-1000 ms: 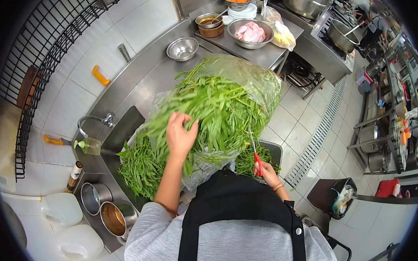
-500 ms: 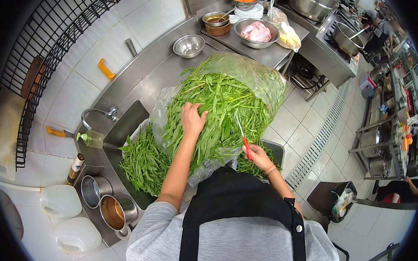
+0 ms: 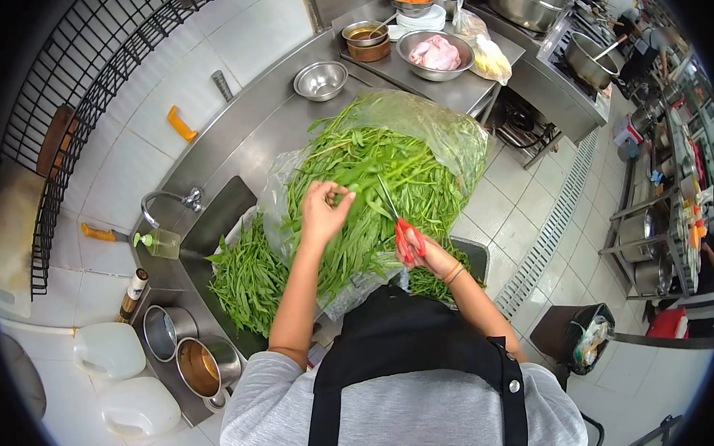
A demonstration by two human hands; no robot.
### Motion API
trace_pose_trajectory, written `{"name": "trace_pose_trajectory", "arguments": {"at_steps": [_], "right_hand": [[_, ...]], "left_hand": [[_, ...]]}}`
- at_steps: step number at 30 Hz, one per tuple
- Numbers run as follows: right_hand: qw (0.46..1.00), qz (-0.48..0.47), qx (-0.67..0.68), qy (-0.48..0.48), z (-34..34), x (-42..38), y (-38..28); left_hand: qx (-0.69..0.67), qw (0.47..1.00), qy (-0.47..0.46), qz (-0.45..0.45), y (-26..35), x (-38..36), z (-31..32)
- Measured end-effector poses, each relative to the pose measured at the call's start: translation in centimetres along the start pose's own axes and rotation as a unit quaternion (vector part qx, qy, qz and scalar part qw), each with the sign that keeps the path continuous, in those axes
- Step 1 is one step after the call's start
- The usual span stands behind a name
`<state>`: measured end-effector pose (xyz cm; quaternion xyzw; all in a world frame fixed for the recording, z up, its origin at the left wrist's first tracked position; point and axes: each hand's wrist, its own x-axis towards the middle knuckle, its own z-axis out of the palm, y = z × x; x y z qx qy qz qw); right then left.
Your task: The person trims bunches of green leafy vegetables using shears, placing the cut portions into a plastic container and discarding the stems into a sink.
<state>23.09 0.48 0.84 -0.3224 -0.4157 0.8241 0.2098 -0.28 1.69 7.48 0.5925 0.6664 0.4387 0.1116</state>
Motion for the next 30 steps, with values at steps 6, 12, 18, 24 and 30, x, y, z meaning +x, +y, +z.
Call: {"name": "trace_pose_trajectory", "arguments": {"at_steps": [6,12,18,24,30], "right_hand": [[0.999,0.051,0.002,-0.011,0.2,-2.6,2.4],[1.0,0.025,-0.007,0.007,0.6,-2.6,2.2],[0.999,0.029,-0.031,0.033,-0.3,-4.1,3.4],[0.993,0.022,-0.118,0.019,0.7,-3.8,2.5],[0.987,0.067,-0.14,0.049,1.8,-3.0,2.2]], "left_hand": [[-0.039,0.993,-0.064,-0.089,-1.2,-3.2,1.3],[-0.08,0.993,-0.072,-0.051,-1.0,-4.4,1.5],[-0.141,0.988,-0.037,-0.055,-0.9,-5.0,0.7],[0.072,0.993,-0.039,-0.085,-1.9,-7.3,1.5],[0.077,0.993,-0.066,-0.062,-1.5,-8.3,1.5]]}}
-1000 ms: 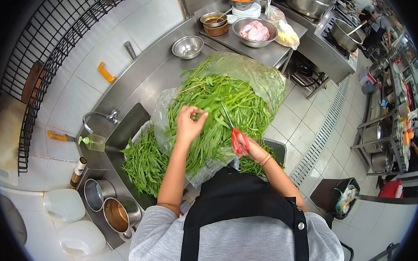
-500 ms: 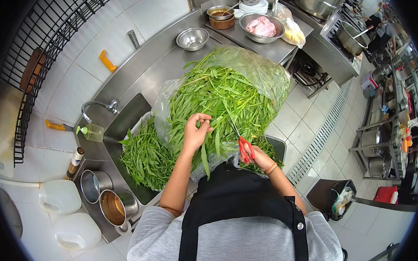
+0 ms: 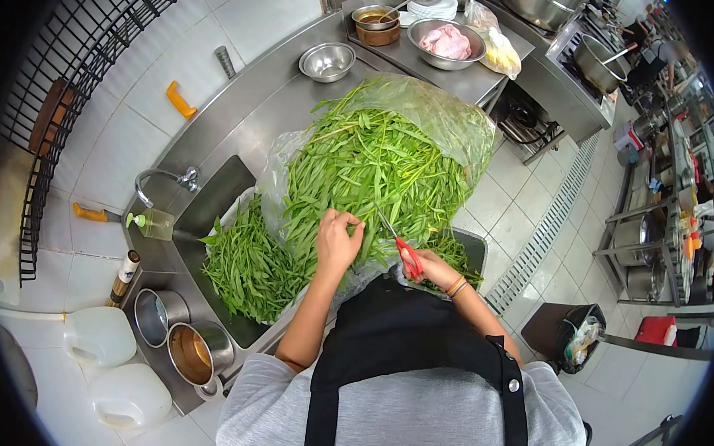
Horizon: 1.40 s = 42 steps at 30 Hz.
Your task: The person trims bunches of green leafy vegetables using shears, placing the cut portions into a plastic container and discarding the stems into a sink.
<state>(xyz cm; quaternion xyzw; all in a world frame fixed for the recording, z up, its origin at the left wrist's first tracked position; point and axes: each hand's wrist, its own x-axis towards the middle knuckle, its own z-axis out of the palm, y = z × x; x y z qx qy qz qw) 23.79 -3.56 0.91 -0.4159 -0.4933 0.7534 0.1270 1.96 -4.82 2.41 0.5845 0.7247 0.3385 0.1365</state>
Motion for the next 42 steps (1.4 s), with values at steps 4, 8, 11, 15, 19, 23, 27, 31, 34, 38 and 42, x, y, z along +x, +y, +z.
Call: {"name": "trace_pose_trajectory", "arguments": {"at_steps": [4,8,11,15,19,23,27,31,34,38,42], "right_hand": [[0.999,0.005,0.043,-0.007,-0.5,-0.4,-0.4],[0.998,0.008,0.007,-0.068,-1.9,-2.4,-0.4],[0.999,0.043,0.004,-0.03,-2.0,-1.7,-0.3],[0.999,0.004,0.044,-0.013,-0.7,1.1,-1.1],[0.996,-0.001,0.085,0.02,-0.1,2.2,-0.7],[0.996,-0.021,0.062,0.054,-0.3,1.8,-0.4],[0.987,0.046,0.093,0.123,-1.5,2.4,-0.6],[0.968,0.077,0.151,0.185,-3.2,1.9,0.3],[0.971,0.079,0.138,0.181,-2.9,1.1,0.8],[0.981,0.088,0.096,0.147,-2.4,0.0,0.9],[0.987,0.062,0.095,0.117,-1.5,-1.9,-0.3]], "left_hand": [[-0.005,1.0,0.024,-0.015,0.6,-0.5,-0.7],[-0.009,0.997,0.077,0.01,0.0,-0.4,-1.3],[-0.021,0.997,0.06,0.031,0.7,-0.7,-1.3],[-0.057,0.993,0.045,0.095,0.9,-1.1,-0.6],[-0.096,0.994,0.043,0.02,0.3,-0.8,-1.2],[-0.008,0.971,0.239,0.011,-3.2,1.0,-3.2],[-0.16,0.944,0.275,-0.085,-7.7,3.2,-3.3],[-0.178,0.943,0.275,-0.062,-1.0,4.5,-3.6],[-0.099,0.994,0.054,0.012,1.0,5.2,-1.4],[0.075,0.996,-0.042,0.03,2.1,5.6,3.7],[0.108,0.992,-0.057,0.022,1.9,6.7,4.7]]}}
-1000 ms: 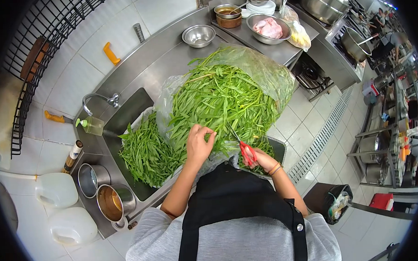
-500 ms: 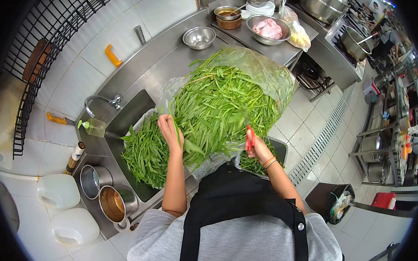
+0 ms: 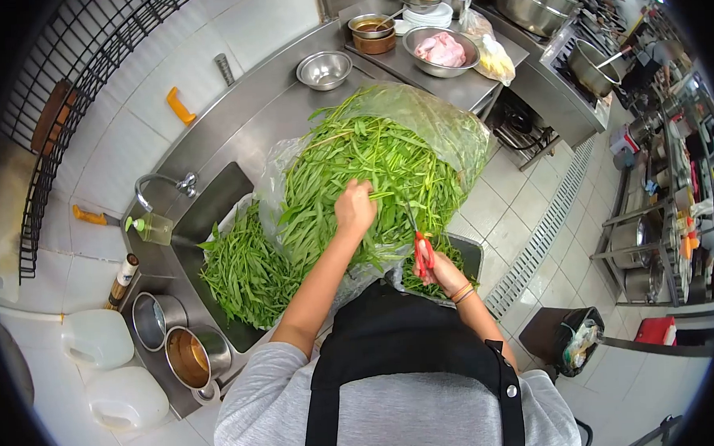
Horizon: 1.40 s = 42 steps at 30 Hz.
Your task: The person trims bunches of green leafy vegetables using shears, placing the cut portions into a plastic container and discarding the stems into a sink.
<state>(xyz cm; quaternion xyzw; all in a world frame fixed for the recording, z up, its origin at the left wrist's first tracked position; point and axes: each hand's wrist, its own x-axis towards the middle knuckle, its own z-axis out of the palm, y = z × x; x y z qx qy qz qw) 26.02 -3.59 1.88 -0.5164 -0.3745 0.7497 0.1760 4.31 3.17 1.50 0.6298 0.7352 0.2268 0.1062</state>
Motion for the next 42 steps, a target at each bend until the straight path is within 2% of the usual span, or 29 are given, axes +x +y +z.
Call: {"name": "trace_pose_trajectory", "arguments": {"at_steps": [2,3,6,8,10,11,15,17,18,20,22,24,27,32,34,35,37,39,41,42], "right_hand": [[0.997,-0.066,-0.006,-0.035,0.2,-1.2,-0.5],[0.994,-0.113,0.008,-0.011,0.2,-1.2,-0.1],[0.984,-0.168,0.0,0.053,-0.4,-0.7,-1.1],[0.989,-0.143,0.0,0.042,-1.2,-0.5,-2.0],[0.992,-0.069,0.049,-0.092,-1.8,-0.4,-2.6],[0.989,-0.059,-0.002,-0.135,-2.1,-0.7,-2.9],[0.987,-0.026,-0.041,-0.155,-1.1,-0.8,-2.2],[0.991,-0.052,-0.002,-0.124,-0.3,-1.2,-1.8],[0.992,-0.065,0.018,-0.108,-0.1,-1.4,-1.5],[0.989,-0.056,0.031,-0.137,-0.6,-1.6,-0.4],[0.989,-0.087,-0.029,-0.115,-0.7,-2.5,0.2],[0.991,-0.084,-0.013,-0.1,-1.3,-3.2,1.8],[0.993,-0.115,-0.007,-0.028,-2.7,-4.4,4.5],[0.996,-0.089,-0.013,0.02,-5.9,-6.3,8.4],[0.992,-0.036,0.018,0.119,-5.4,-7.4,6.8],[0.987,-0.089,0.032,0.132,-5.5,-6.5,6.6],[0.937,-0.252,-0.061,0.233,-6.0,-2.3,6.6],[0.901,-0.322,-0.016,0.292,-4.9,1.5,3.3],[0.797,-0.419,-0.162,0.404,-5.8,7.2,1.9],[0.798,-0.421,-0.16,0.401,-5.5,8.3,0.4]], "left_hand": [[-0.054,0.997,0.054,0.012,0.7,-0.8,-1.7],[-0.079,0.994,0.07,0.026,0.6,-1.1,-2.0],[-0.088,0.994,0.067,0.026,1.3,-3.0,-4.3],[-0.092,0.993,0.07,0.028,1.0,-3.8,-4.4],[-0.107,0.991,0.082,0.015,1.2,-4.4,-5.3],[-0.111,0.991,0.077,0.001,1.3,-4.7,-5.9],[-0.117,0.991,0.06,0.013,0.8,-5.6,-6.7],[-0.151,0.987,-0.017,0.047,1.2,-6.4,-7.4],[-0.151,0.987,-0.017,0.045,1.3,-6.8,-7.2],[-0.145,0.986,-0.011,0.086,1.3,-7.7,-6.5],[-0.149,0.984,-0.014,0.092,1.3,-8.0,-5.5],[-0.139,0.982,-0.038,0.127,1.7,-8.3,-4.6],[-0.133,0.975,-0.07,0.161,3.1,-8.4,-2.9],[-0.108,0.96,-0.13,0.224,4.1,-9.1,1.4],[-0.125,0.959,-0.143,0.212,4.6,-8.8,0.5],[-0.177,0.962,-0.097,0.183,4.5,-8.6,-0.2],[-0.268,0.955,0.004,0.128,4.0,-8.0,-2.0],[-0.262,0.951,0.135,0.088,3.1,-7.4,-5.0],[-0.226,0.945,0.229,0.058,0.6,-7.0,-8.0],[-0.223,0.934,0.277,0.038,-0.5,-6.8,-9.5]]}}
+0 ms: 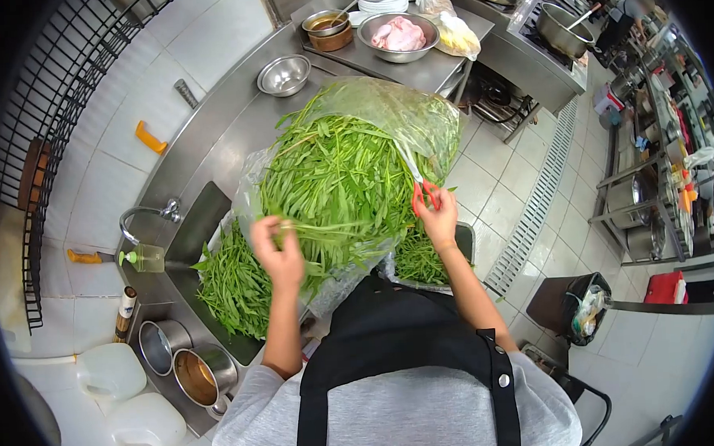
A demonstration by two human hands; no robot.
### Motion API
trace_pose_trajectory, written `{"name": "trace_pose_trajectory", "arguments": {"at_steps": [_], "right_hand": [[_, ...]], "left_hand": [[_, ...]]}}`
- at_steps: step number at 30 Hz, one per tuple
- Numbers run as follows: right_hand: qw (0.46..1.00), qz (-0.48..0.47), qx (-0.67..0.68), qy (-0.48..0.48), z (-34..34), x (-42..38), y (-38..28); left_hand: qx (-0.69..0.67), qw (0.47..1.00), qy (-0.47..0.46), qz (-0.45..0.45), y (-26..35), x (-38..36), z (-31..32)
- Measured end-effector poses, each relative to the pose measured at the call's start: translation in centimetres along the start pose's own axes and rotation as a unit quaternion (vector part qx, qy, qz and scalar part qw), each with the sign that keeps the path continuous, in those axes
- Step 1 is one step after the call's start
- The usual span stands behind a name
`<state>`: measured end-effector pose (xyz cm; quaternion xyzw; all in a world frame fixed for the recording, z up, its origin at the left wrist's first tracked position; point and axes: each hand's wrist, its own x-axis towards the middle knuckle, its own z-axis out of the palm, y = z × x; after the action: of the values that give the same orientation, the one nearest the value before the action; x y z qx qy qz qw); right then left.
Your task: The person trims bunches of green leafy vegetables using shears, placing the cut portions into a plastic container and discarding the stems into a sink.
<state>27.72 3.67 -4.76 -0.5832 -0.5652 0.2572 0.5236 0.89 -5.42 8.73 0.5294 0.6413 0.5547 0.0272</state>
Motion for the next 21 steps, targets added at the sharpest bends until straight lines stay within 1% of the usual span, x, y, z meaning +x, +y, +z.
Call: {"name": "trace_pose_trajectory", "arguments": {"at_steps": [2,3,4,5,6,7,8,10,11,12,13,14,16,17,19,20,21], "right_hand": [[0.994,-0.031,-0.095,0.04,2.0,2.1,-1.4],[0.995,-0.034,-0.089,0.037,2.6,2.2,-1.1],[0.996,-0.004,-0.089,0.011,3.1,2.5,-0.2],[0.996,0.025,-0.09,-0.015,3.3,2.7,0.4],[0.996,0.021,-0.086,-0.02,3.0,2.5,0.6],[0.996,0.043,-0.081,-0.02,2.4,1.5,0.9],[0.995,0.065,-0.078,-0.022,1.6,0.3,1.2],[0.999,0.034,-0.026,-0.014,-0.6,-2.2,0.8],[0.995,0.082,-0.039,-0.05,-2.0,-3.7,1.7],[0.987,0.131,-0.053,-0.083,-3.3,-5.1,2.8],[0.991,0.063,-0.098,-0.069,-4.5,-6.6,3.8],[0.988,-0.006,-0.143,-0.053,-5.4,-7.9,4.4],[0.988,0.023,-0.148,-0.036,-7.1,-10.0,4.0],[0.989,0.045,-0.138,-0.028,-7.5,-10.6,3.6],[0.99,0.047,-0.129,-0.019,-7.9,-11.3,3.3],[0.992,0.05,-0.118,-0.01,-7.9,-11.5,3.2],[0.992,0.061,-0.108,-0.018,-7.8,-11.3,2.5]], "left_hand": [[0.056,0.994,0.097,0.009,-1.5,1.7,-3.4],[0.088,0.989,0.115,0.015,-2.5,2.3,-5.3],[0.12,0.983,0.135,0.02,-3.5,2.7,-7.2],[0.146,0.978,0.146,0.003,-4.5,2.9,-8.9],[0.172,0.972,0.157,-0.015,-5.6,2.8,-10.5],[0.199,0.966,0.162,-0.027,-6.6,2.6,-11.7],[0.235,0.962,0.135,-0.041,-8.6,2.1,-13.2],[0.275,0.953,0.034,-0.121,-11.8,0.8,-15.1],[0.276,0.952,0.036,-0.125,-11.9,0.1,-15.1],[0.405,0.893,-0.029,-0.195,-11.8,-0.5,-14.7],[0.52,0.809,-0.095,-0.257,-11.9,-0.9,-14.1],[0.469,0.841,-0.094,-0.253,-12.3,-0.8,-13.3],[0.37,0.922,-0.033,-0.112,-11.7,0.3,-9.4],[0.308,0.947,-0.04,-0.08,-10.9,1.2,-6.9],[0.189,0.979,-0.068,-0.002,-7.2,3.2,-0.9],[0.136,0.985,-0.082,0.068,-6.4,3.6,2.1],[0.116,0.983,-0.122,0.08,-5.2,3.9,4.8]]}}
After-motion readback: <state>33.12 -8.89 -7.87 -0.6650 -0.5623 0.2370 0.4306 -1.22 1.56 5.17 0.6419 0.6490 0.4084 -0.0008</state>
